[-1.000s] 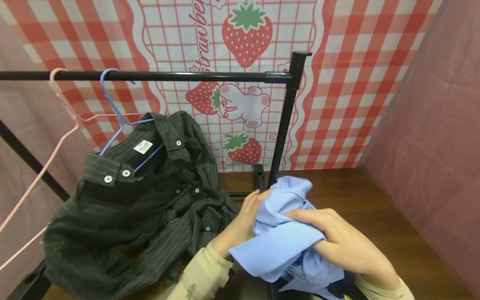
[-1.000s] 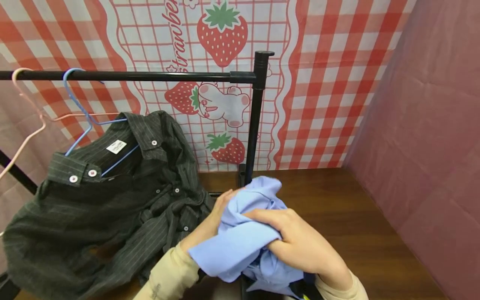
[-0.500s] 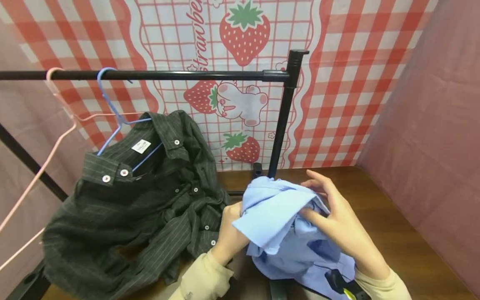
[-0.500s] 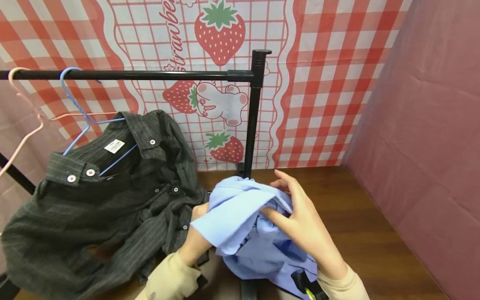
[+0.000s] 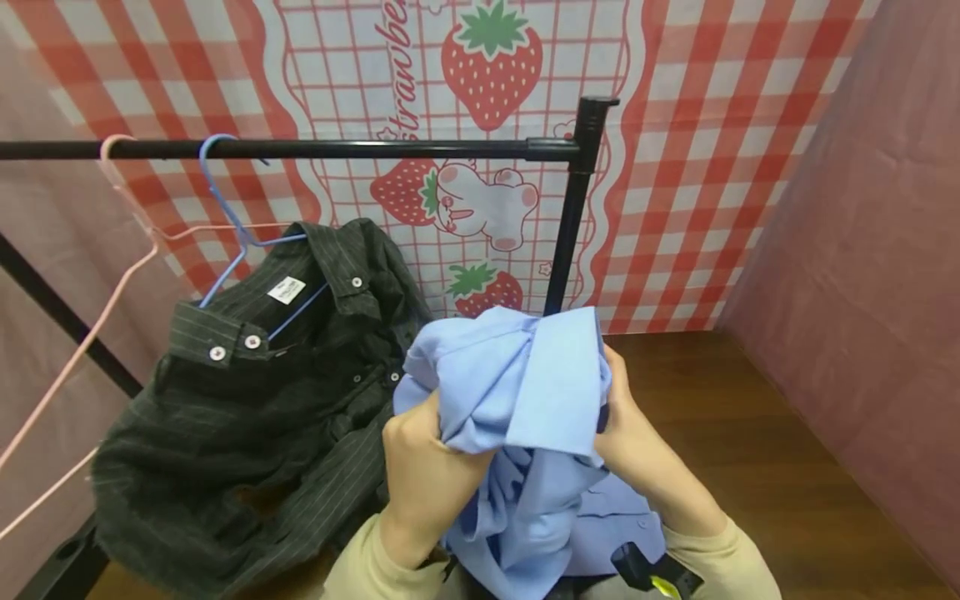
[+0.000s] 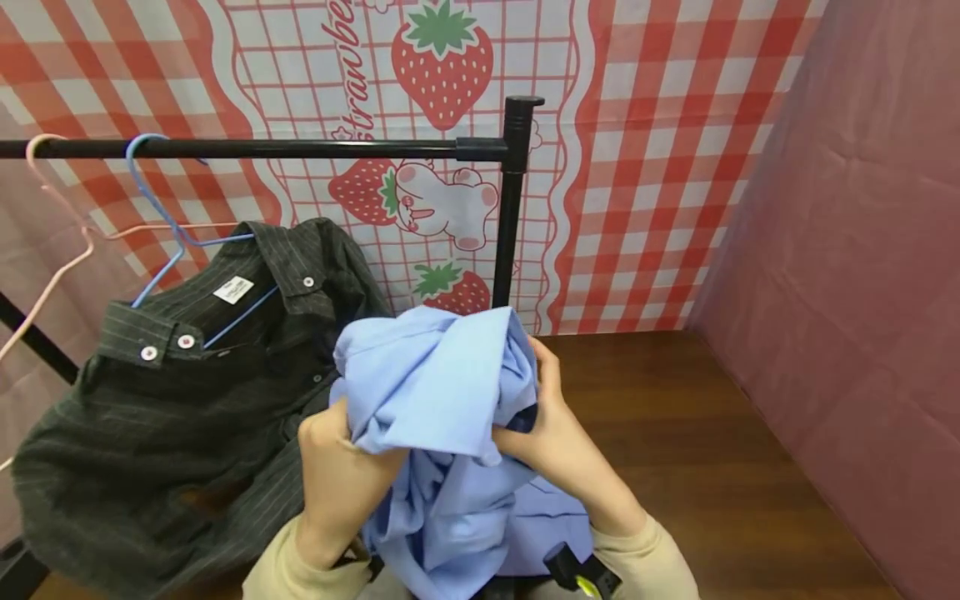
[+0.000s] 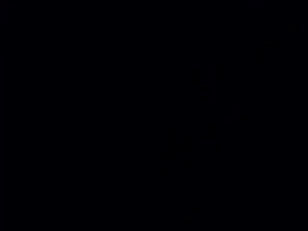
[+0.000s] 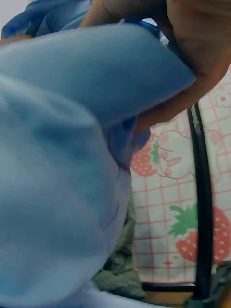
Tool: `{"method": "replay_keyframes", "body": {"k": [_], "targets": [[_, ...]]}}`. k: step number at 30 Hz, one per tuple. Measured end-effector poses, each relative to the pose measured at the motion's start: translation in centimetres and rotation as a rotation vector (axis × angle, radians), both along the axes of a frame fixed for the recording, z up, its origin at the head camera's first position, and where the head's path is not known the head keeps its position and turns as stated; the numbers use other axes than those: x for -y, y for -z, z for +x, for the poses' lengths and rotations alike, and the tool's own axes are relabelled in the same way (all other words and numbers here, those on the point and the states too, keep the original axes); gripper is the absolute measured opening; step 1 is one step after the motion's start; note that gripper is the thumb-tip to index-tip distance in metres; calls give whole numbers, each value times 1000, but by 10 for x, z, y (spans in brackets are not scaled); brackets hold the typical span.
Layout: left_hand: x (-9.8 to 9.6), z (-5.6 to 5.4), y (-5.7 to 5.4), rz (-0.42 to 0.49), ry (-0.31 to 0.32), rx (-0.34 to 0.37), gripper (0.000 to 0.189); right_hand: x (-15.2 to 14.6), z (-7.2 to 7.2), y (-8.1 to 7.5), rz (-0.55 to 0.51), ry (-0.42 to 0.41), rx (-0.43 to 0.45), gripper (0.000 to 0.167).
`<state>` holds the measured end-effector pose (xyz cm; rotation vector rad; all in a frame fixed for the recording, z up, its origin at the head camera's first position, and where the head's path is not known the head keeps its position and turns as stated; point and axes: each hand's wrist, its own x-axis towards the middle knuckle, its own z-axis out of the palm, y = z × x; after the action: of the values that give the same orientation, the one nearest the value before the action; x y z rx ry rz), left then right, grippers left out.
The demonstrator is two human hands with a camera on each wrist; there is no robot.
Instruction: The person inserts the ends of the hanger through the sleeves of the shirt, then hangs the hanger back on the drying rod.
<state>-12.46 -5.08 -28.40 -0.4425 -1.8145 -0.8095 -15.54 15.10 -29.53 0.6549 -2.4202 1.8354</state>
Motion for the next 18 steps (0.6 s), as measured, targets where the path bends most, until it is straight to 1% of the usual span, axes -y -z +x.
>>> {"method": "replay_keyframes", "body": {"k": [1,3,4,5,6,7,8,9,11,12,13,14,15,16,17,18], "targets": [[1,3,-3,-14,-10,10,18,3,-1,-2,-8,5,11,85],[5,8,-5,-52,-38,61,21,5,-3,-4,5,30,-11,79],[7,8,-3,-81,-53,108,25,5,-4,-4,18,43,-24,77],[9,8,-1,-112,-58,166,27,4,-6,-4,53,72,-38,74],[13,7,3,-135,-52,258,32,2,-7,-2,90,97,-51,72],[16,6,7,-163,-50,360,33,0,-9,0,141,121,-79,68],[19,3,12,-187,-33,473,34,-2,-11,3,200,145,-117,63],[22,0,18,-215,-8,580,37,-4,-13,7,240,157,-127,57],[28,-9,29,-265,49,770,51,-8,-18,14,336,188,-159,47],[30,-14,34,-290,62,851,61,-10,-20,18,379,197,-183,42],[33,-18,38,-317,74,895,71,-11,-23,21,424,208,-210,39],[36,-22,42,-337,88,926,75,-11,-25,24,454,214,-214,38],[39,-26,44,-360,88,941,77,-12,-27,26,470,212,-213,36],[42,-29,46,-360,93,948,78,-12,-28,28,498,212,-226,35],[46,-32,47,-345,113,939,78,-13,-29,29,524,208,-240,33],[51,-36,47,-322,153,917,77,-14,-30,30,549,201,-260,33]]}}
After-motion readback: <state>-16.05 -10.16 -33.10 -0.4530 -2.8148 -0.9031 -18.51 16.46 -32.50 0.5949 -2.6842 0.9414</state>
